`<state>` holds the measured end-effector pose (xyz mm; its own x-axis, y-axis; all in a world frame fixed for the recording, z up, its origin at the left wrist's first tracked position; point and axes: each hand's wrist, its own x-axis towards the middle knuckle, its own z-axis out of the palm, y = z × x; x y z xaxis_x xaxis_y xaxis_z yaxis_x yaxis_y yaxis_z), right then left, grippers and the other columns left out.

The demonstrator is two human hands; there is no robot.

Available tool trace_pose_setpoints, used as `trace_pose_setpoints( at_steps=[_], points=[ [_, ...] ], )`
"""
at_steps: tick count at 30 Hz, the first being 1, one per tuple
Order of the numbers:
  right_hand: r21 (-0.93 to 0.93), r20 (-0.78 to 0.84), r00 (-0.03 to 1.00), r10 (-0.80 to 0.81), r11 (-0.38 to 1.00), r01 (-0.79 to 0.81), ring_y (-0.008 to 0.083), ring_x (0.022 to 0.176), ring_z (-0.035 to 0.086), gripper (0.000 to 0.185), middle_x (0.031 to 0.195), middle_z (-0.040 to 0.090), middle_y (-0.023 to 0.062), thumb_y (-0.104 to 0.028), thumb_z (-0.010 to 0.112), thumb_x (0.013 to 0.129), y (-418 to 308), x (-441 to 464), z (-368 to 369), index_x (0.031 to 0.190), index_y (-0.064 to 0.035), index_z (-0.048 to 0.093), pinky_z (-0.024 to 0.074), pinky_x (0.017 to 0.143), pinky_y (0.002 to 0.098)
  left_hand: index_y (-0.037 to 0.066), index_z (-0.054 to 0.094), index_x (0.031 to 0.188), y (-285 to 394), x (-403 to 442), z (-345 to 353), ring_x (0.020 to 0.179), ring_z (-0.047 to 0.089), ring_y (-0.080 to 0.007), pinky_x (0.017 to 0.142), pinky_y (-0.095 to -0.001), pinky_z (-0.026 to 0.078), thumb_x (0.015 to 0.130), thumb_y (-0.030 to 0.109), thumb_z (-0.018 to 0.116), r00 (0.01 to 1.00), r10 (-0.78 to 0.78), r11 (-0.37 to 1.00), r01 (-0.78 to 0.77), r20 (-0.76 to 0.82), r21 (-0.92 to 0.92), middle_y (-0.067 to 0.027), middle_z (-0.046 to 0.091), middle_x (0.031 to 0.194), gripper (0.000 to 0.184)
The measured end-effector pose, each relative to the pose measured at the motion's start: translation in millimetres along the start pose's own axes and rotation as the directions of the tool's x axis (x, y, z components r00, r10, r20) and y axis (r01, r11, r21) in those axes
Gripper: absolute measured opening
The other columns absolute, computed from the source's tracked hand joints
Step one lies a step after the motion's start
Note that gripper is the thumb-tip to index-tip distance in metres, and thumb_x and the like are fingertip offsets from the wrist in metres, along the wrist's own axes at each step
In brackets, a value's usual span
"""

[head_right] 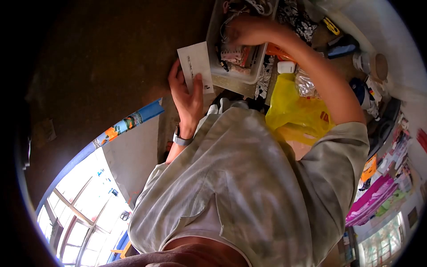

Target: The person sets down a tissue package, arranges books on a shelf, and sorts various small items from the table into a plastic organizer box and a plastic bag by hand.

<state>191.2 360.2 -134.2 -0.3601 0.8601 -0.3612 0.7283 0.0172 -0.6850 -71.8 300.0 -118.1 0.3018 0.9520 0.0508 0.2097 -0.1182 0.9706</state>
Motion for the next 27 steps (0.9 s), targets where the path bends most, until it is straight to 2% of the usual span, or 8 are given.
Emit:
trace_pose_setpoints(
  at_steps=[2,6,7,11,13,17,23,27],
  points=[
    [-0.03,0.04,0.999,0.036,0.999,-0.035,0.0278,0.083,0.062,0.029,0.091,0.064,0.0132,-0.03,0.076,0.078,-1,9,35,0.084,-0.0038,0.067,0.0497,0.075,0.0391,-0.005,0.029,0.143,-1,-1,-1,0.108,0.061,-0.0222,0.09,-0.0322,0.049,0.094,0.003,0.056,1.0,-0.013,1.0,0.013,0.004,-0.006,-0.0219,0.061,0.121,0.056],
    [-0.309,-0.208,0.977,0.045,0.945,-0.109,0.0337,0.099,0.062,0.033,0.096,0.064,0.0168,-0.032,0.078,0.076,-8,16,84,0.083,-0.0017,0.067,0.0493,0.085,0.0423,-0.005,0.03,0.143,-6,-4,-3,0.107,0.061,-0.0219,0.09,-0.0322,0.049,0.095,0.003,0.056,1.0,-0.013,1.0,0.013,0.006,0.007,-0.0217,0.061,0.12,0.055],
    [-0.23,-0.262,0.963,0.066,0.965,-0.128,0.0372,0.104,0.061,0.042,0.1,0.064,0.019,-0.032,0.079,0.074,-10,12,87,0.098,-0.0001,0.065,0.0495,0.088,0.0437,-0.005,0.03,0.143,-8,-5,-3,0.107,0.061,-0.0219,0.09,-0.0322,0.049,0.095,0.003,0.056,1.0,-0.014,1.0,0.014,0.008,0.009,-0.0217,0.061,0.12,0.055],
    [-0.248,-0.284,0.952,0.114,0.95,-0.188,0.0384,0.107,0.06,0.06,0.106,0.063,0.0199,-0.034,0.079,0.074,-22,7,85,0.116,0.0019,0.055,0.0489,0.091,0.0448,-0.004,0.031,0.143,-9,-7,-4,0.104,0.062,-0.0208,0.088,-0.0314,0.05,0.095,0.004,0.056,1.0,0.001,1.0,-0.001,-0.002,0.026,-0.0204,0.062,0.117,0.055],
    [-0.242,-0.157,0.961,0.227,0.935,-0.261,0.0399,0.109,0.06,0.074,0.111,0.062,0.0228,-0.03,0.08,0.073,-30,2,78,0.128,0.003,0.043,0.0481,0.093,0.0459,-0.004,0.031,0.142,-9,-7,-3,0.103,0.062,-0.0204,0.087,-0.031,0.05,0.095,0.004,0.056,1.0,0.001,1.0,-0.001,-0.007,0.026,-0.0199,0.062,0.116,0.055],
    [-0.315,-0.204,0.956,0.211,0.91,-0.268,0.0411,0.108,0.06,0.067,0.112,0.062,0.0237,-0.026,0.08,0.072,-12,9,89,0.123,0.0022,0.046,0.0492,0.09,0.0481,-0.003,0.031,0.143,-15,-7,-3,0.101,0.062,-0.0199,0.085,-0.0305,0.051,0.095,0.004,0.056,1.0,-0.004,1.0,0.004,0.001,0.006,-0.0194,0.063,0.114,0.055],
    [-0.02,-0.298,0.932,0.206,0.975,-0.222,0.0398,0.097,0.066,0.06,0.102,0.066,0.0257,-0.03,0.075,0.072,1,13,73,0.118,0.0005,0.051,0.0537,0.079,0.0485,-0.004,0.031,0.143,-12,-6,-3,0.1,0.063,-0.0202,0.084,-0.0306,0.051,0.094,0.003,0.056,0.999,-0.034,0.999,0.034,0.003,0.005,-0.0194,0.063,0.114,0.055],
    [-0.061,-0.13,0.951,0.281,0.955,-0.291,0.037,0.094,0.068,0.053,0.098,0.068,0.0228,-0.027,0.074,0.074,-19,22,83,0.119,-0.0047,0.058,0.0547,0.079,0.0472,-0.005,0.031,0.142,-12,-2,0,0.102,0.062,-0.0208,0.086,-0.0311,0.05,0.094,0.002,0.056,0.999,-0.038,0.999,0.038,0.014,-0.033,-0.02,0.062,0.115,0.055]
  ],
)
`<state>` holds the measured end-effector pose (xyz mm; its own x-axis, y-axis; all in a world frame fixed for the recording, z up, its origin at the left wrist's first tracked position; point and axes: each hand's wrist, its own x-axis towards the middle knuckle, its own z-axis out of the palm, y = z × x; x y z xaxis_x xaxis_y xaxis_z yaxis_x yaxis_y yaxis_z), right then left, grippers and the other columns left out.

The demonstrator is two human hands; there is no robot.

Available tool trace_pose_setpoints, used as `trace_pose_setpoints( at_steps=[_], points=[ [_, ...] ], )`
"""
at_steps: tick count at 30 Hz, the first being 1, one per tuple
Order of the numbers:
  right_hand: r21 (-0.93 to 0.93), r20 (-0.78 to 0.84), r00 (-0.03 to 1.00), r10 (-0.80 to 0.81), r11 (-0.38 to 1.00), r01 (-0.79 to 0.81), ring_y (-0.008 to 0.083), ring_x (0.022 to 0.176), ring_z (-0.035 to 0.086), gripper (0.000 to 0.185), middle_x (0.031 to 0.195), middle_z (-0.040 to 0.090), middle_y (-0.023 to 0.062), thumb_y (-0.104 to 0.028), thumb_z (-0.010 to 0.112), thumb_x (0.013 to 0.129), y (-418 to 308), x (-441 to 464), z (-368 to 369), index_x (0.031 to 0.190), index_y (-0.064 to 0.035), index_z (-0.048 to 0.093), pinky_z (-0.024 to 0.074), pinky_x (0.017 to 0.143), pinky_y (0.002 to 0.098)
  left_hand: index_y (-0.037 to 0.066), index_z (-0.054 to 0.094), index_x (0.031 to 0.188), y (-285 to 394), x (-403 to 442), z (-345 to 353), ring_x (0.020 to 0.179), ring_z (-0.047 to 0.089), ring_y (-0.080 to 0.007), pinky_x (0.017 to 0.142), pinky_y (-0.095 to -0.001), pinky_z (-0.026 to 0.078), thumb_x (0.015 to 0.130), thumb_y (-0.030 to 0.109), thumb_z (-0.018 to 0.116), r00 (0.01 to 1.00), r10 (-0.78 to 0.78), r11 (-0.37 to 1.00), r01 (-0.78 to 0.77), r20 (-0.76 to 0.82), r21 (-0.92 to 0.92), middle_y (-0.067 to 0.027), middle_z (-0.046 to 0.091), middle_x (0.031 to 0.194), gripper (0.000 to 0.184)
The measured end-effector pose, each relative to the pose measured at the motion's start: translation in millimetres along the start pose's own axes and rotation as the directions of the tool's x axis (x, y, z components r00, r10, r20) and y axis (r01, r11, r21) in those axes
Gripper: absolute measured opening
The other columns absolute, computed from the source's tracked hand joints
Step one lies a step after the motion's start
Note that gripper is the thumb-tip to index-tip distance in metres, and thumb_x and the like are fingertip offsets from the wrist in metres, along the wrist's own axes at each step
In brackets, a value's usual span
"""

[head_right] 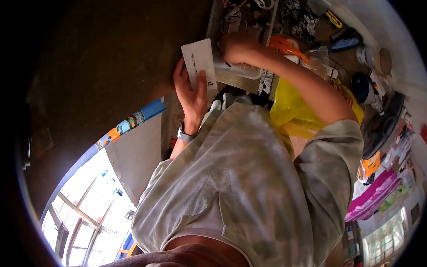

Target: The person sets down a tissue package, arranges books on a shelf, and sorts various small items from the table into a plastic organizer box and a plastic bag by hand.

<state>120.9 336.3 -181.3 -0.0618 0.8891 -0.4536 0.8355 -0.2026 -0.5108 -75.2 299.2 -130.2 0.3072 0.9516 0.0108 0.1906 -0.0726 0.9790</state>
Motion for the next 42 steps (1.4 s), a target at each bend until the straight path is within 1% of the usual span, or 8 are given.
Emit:
trace_pose_setpoints(
  at_steps=[3,5,8,18,24,27,34,42],
  points=[
    [-0.059,0.057,0.998,-0.039,0.997,0.042,0.0366,0.096,0.067,0.051,0.106,0.067,0.0194,-0.024,0.075,0.074,1,0,18,0.121,-0.0081,0.062,0.0549,0.08,0.047,-0.005,0.031,0.142,3,6,4,0.104,0.061,-0.0211,0.089,-0.0316,0.049,0.094,0.002,0.056,1.0,0.002,1.0,-0.002,-0.003,0.023,-0.0202,0.062,0.117,0.055],
    [-0.161,-0.29,0.891,-0.349,0.936,0.314,0.0345,0.09,0.069,0.025,0.094,0.07,0.0183,-0.012,0.068,0.074,13,1,39,0.098,-0.0032,0.069,0.056,0.073,0.0446,-0.005,0.03,0.142,5,8,7,0.105,0.061,-0.0211,0.09,-0.0318,0.049,0.094,0.002,0.056,1.0,0.006,1.0,-0.006,-0.006,-0.009,-0.02,0.062,0.117,0.055],
    [-0.18,-0.366,0.866,-0.34,0.939,0.292,0.035,0.089,0.069,0.03,0.095,0.07,0.0179,-0.004,0.069,0.072,-2,-11,28,0.102,-0.0033,0.068,0.0563,0.071,0.0425,-0.005,0.03,0.142,2,10,6,0.105,0.061,-0.0211,0.091,-0.0319,0.048,0.093,0.001,0.056,1.0,0.018,0.999,-0.018,-0.006,-0.028,-0.0195,0.061,0.117,0.056],
    [-0.254,-0.028,0.991,-0.129,0.96,0.118,0.0335,0.095,0.069,0.03,0.104,0.07,0.0186,-0.003,0.067,0.074,-3,-4,12,0.104,-0.0044,0.069,0.0576,0.073,0.0422,-0.003,0.034,0.141,0,17,6,0.102,0.063,-0.0208,0.086,-0.0321,0.05,0.094,0.005,0.058,0.998,-0.004,1.0,0.003,0.055,0.013,-0.0186,0.063,0.115,0.053],
    [-0.26,0.016,0.995,0.102,0.961,-0.094,0.0347,0.102,0.067,0.061,0.109,0.07,0.0158,-0.041,0.075,0.072,6,-11,-38,0.123,-0.0104,0.063,0.0558,0.084,0.0441,-0.005,0.035,0.14,10,23,7,0.105,0.06,-0.0179,0.086,-0.0292,0.05,0.095,0.005,0.059,0.998,-0.005,1.0,0.005,0.061,0.009,-0.017,0.061,0.119,0.052],
    [-0.33,-0.247,0.968,-0.045,0.943,-0.04,0.0336,0.103,0.067,0.063,0.11,0.07,0.0157,-0.041,0.075,0.07,4,-22,-54,0.124,-0.011,0.062,0.0554,0.085,0.0431,-0.005,0.035,0.14,4,24,8,0.103,0.06,-0.0173,0.085,-0.0283,0.05,0.095,0.006,0.06,0.998,0.029,1.0,-0.03,0.053,0.008,-0.017,0.061,0.119,0.052],
    [-0.539,0.013,0.986,-0.168,0.829,0.148,0.0336,0.092,0.069,0.037,0.097,0.07,0.0157,-0.023,0.07,0.073,6,-19,-58,0.107,-0.0076,0.069,0.0565,0.079,0.044,-0.006,0.043,0.134,9,30,5,0.098,0.061,-0.0158,0.083,-0.0276,0.05,0.094,0.009,0.063,0.998,-0.014,0.996,0.008,0.064,0.091,-0.0155,0.064,0.114,0.046],
    [-0.542,0.003,0.967,-0.253,0.813,0.214,0.0283,0.093,0.071,0.021,0.099,0.073,0.0112,-0.006,0.064,0.081,-4,-8,-17,0.099,-0.0084,0.073,0.0578,0.074,0.0389,-0.004,0.052,0.126,28,31,8,0.09,0.064,-0.0169,0.079,-0.0301,0.052,0.094,0.011,0.063,0.996,0.078,0.995,-0.075,-0.044,0.065,-0.0149,0.067,0.103,0.037]
  ],
)
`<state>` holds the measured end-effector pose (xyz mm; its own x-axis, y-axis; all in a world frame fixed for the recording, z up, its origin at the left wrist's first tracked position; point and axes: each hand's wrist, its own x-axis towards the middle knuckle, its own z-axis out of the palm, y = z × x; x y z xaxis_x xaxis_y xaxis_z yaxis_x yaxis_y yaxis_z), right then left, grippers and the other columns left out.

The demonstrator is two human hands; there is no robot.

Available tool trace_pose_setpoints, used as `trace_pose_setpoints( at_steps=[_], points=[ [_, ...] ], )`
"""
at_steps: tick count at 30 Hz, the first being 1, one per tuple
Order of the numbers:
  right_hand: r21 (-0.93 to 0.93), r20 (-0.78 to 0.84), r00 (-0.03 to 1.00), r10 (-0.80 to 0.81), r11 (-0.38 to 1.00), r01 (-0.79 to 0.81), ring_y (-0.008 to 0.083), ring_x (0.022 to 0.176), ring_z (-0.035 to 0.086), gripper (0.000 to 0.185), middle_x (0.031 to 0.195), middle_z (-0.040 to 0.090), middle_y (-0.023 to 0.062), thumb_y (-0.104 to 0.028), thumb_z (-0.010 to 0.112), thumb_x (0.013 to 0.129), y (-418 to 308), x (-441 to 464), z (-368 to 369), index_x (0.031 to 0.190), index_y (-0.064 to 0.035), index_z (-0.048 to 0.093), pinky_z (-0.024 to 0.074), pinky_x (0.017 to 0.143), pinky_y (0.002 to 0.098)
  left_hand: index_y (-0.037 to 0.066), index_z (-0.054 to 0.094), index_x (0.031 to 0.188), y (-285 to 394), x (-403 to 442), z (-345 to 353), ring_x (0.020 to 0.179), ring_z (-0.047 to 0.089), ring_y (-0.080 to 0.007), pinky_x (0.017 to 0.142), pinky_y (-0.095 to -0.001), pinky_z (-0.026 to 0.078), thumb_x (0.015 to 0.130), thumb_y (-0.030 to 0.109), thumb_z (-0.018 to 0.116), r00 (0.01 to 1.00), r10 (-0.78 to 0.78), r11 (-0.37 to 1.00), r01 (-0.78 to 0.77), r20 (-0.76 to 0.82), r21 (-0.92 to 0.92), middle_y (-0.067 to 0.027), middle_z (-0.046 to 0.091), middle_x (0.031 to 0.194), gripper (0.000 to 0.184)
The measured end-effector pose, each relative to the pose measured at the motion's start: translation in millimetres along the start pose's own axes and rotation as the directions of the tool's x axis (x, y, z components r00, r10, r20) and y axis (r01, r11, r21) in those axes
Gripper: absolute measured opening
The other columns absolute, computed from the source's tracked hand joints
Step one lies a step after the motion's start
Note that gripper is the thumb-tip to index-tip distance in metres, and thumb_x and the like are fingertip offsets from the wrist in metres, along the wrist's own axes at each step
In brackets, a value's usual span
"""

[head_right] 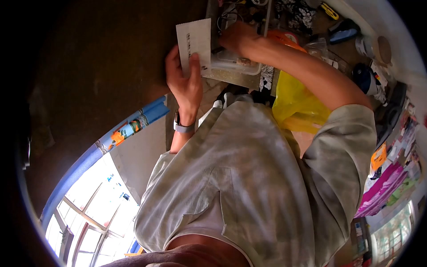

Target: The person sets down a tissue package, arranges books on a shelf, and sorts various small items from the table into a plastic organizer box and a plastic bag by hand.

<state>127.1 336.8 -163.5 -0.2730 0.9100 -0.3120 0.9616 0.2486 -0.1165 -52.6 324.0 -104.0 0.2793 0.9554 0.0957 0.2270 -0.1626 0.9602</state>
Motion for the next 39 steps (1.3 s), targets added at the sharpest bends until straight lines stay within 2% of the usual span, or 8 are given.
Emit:
trace_pose_setpoints(
  at_steps=[13,17,20,25,32,35,37,39],
  points=[
    [0.069,-0.007,0.986,0.167,0.984,-0.166,0.0301,0.088,0.068,0.024,0.093,0.069,0.0169,-0.015,0.065,0.084,52,-10,-91,0.103,-0.0011,0.067,0.054,0.075,0.0377,-0.001,0.055,0.122,14,15,1,0.088,0.065,-0.0201,0.079,-0.032,0.051,0.094,0.012,0.062,0.996,-0.018,1.0,0.018,0.088,0.003,-0.014,0.067,0.104,0.031],
    [0.797,-0.115,0.837,0.534,0.553,-0.243,0.0327,0.075,0.067,0.034,0.08,0.067,0.023,-0.024,0.073,0.081,91,-16,-95,0.092,0.007,0.064,0.0522,0.067,0.0441,0.009,0.066,0.113,7,46,12,0.095,0.064,-0.0346,0.087,-0.0406,0.049,0.089,0.008,0.062,0.849,0.225,0.814,-0.434,0.478,0.386,-0.0162,0.068,0.106,0.024],
    [0.762,-0.472,0.644,0.602,0.646,-0.046,0.0245,0.068,0.064,0.038,0.072,0.066,0.0164,-0.024,0.076,0.077,112,-13,-73,0.089,0.0094,0.063,0.0502,0.063,0.0391,0.009,0.067,0.109,-15,68,32,0.095,0.063,-0.0336,0.086,-0.0432,0.048,0.084,0.004,0.061,0.708,0.216,0.639,-0.623,0.673,0.451,-0.0137,0.068,0.105,0.026],
    [0.832,-0.288,0.734,0.615,0.54,-0.126,0.0212,0.069,0.063,0.036,0.072,0.065,0.0141,-0.022,0.075,0.076,98,-30,-95,0.088,0.0101,0.063,0.0489,0.063,0.0369,0.007,0.069,0.093,-70,79,67,0.094,0.064,-0.0333,0.082,-0.0441,0.05,0.079,0.007,0.061,0.522,0.131,0.556,-0.742,0.843,0.373,-0.014,0.069,0.093,0.016],
    [0.831,-0.375,0.728,0.574,0.557,-0.01,0.0211,0.068,0.063,0.033,0.074,0.066,0.0155,-0.021,0.072,0.077,98,-35,-89,0.088,0.0093,0.065,0.0486,0.064,0.0369,0.005,0.071,0.087,-68,75,76,0.083,0.067,-0.0339,0.077,-0.0429,0.052,0.086,0.019,0.06,0.441,-0.252,0.398,-0.764,0.861,0.508,-0.014,0.07,0.086,0.018],
    [0.777,-0.43,0.708,0.561,0.629,-0.027,0.021,0.068,0.063,0.033,0.073,0.066,0.0152,-0.021,0.071,0.077,101,-33,-86,0.089,0.0098,0.065,0.0486,0.064,0.0365,0.004,0.072,0.09,-45,81,78,0.08,0.068,-0.032,0.076,-0.0408,0.052,0.094,0.035,0.055,0.403,-0.158,0.64,-0.653,0.902,0.404,-0.0127,0.07,0.081,0.036],
    [0.817,-0.385,0.724,0.572,0.576,-0.02,0.0204,0.068,0.063,0.033,0.073,0.066,0.0148,-0.021,0.071,0.078,97,-36,-91,0.088,0.0092,0.065,0.0485,0.063,0.0359,0.005,0.073,0.094,-52,91,93,0.083,0.068,-0.0281,0.076,-0.0394,0.052,0.096,0.052,0.048,0.048,-0.397,0.832,-0.403,0.917,0.381,-0.012,0.071,0.084,0.053],
    [0.851,-0.344,0.74,0.578,0.525,-0.014,0.0199,0.068,0.063,0.032,0.073,0.066,0.0144,-0.021,0.071,0.078,95,-37,-95,0.088,0.0087,0.065,0.0484,0.063,0.0353,0.005,0.071,0.093,-58,88,98,0.086,0.067,-0.0263,0.076,-0.0392,0.052,0.09,0.047,0.062,0.038,-0.457,0.78,-0.464,0.889,0.421,-0.0113,0.07,0.09,0.042]
  ],
)
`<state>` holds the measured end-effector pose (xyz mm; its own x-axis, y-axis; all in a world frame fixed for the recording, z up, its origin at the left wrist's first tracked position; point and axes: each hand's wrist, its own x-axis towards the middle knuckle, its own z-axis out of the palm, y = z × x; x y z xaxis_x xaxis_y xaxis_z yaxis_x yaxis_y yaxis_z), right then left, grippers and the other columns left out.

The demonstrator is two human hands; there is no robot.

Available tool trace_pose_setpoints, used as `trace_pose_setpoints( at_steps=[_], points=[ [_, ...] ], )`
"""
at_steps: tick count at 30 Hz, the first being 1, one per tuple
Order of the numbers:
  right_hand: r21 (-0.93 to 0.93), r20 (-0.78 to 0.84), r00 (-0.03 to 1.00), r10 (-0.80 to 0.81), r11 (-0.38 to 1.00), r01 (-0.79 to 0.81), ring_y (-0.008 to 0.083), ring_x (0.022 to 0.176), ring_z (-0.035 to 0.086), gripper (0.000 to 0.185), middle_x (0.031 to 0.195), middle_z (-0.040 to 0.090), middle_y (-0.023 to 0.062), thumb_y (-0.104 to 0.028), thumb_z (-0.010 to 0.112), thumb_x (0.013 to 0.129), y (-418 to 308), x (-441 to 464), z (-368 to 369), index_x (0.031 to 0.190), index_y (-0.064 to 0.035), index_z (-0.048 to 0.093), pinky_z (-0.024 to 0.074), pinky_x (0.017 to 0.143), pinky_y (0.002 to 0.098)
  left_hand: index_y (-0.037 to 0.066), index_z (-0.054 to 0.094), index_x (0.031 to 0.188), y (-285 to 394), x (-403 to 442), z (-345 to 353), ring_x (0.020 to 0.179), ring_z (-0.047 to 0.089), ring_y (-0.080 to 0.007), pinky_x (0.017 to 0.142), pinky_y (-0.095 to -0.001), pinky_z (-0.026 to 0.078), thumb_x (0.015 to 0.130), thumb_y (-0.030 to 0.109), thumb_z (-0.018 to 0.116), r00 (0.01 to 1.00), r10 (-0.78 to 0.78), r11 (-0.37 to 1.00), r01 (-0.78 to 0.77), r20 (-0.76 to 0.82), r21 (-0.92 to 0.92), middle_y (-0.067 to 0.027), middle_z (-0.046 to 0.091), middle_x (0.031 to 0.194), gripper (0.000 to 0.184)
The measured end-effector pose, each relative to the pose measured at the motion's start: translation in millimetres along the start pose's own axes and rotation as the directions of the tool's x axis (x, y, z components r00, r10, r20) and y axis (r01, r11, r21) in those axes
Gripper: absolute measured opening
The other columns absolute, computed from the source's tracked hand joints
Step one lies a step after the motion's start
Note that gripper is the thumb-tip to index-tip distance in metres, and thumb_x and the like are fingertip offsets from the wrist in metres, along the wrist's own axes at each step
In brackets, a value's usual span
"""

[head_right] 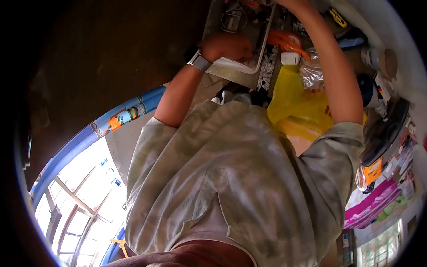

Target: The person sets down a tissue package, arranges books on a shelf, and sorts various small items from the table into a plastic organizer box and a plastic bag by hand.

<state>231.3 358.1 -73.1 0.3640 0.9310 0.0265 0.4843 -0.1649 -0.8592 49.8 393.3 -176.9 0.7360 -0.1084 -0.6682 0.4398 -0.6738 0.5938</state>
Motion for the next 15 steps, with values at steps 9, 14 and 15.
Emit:
trace_pose_setpoints(
  at_steps=[9,14,15],
  points=[
    [0.078,0.028,0.999,0.023,0.997,-0.025,0.0161,0.066,0.063,0.024,0.072,0.066,0.0106,-0.017,0.069,0.084,-2,-5,-2,0.088,0.0061,0.063,0.0484,0.059,0.0335,0.004,0.07,0.083,-2,4,22,0.078,0.066,-0.0272,0.067,-0.039,0.051,0.071,0.023,0.08,0.941,0.11,0.981,-0.051,-0.319,0.188,-0.0118,0.067,0.082,0.024],
    [0.088,0.069,0.997,-0.018,0.996,0.012,0.0161,0.065,0.063,0.024,0.071,0.065,0.0104,-0.017,0.069,0.083,-12,-12,-8,0.087,0.0063,0.063,0.0483,0.059,0.0336,0.004,0.072,0.069,-3,7,23,0.064,0.066,-0.0283,0.058,-0.0411,0.05,0.068,0.014,0.077,0.952,0.082,0.992,-0.049,-0.294,0.118,-0.0126,0.068,0.069,0.011],
    [0.088,0.069,0.997,-0.02,0.996,0.014,0.0161,0.065,0.063,0.024,0.071,0.065,0.0104,-0.017,0.069,0.083,-9,-11,-6,0.087,0.0063,0.063,0.0483,0.059,0.0336,0.004,0.072,0.069,-4,8,25,0.064,0.066,-0.0283,0.058,-0.0411,0.05,0.068,0.014,0.077,0.952,0.081,0.992,-0.048,-0.295,0.118,-0.0126,0.068,0.069,0.011]
  ],
)
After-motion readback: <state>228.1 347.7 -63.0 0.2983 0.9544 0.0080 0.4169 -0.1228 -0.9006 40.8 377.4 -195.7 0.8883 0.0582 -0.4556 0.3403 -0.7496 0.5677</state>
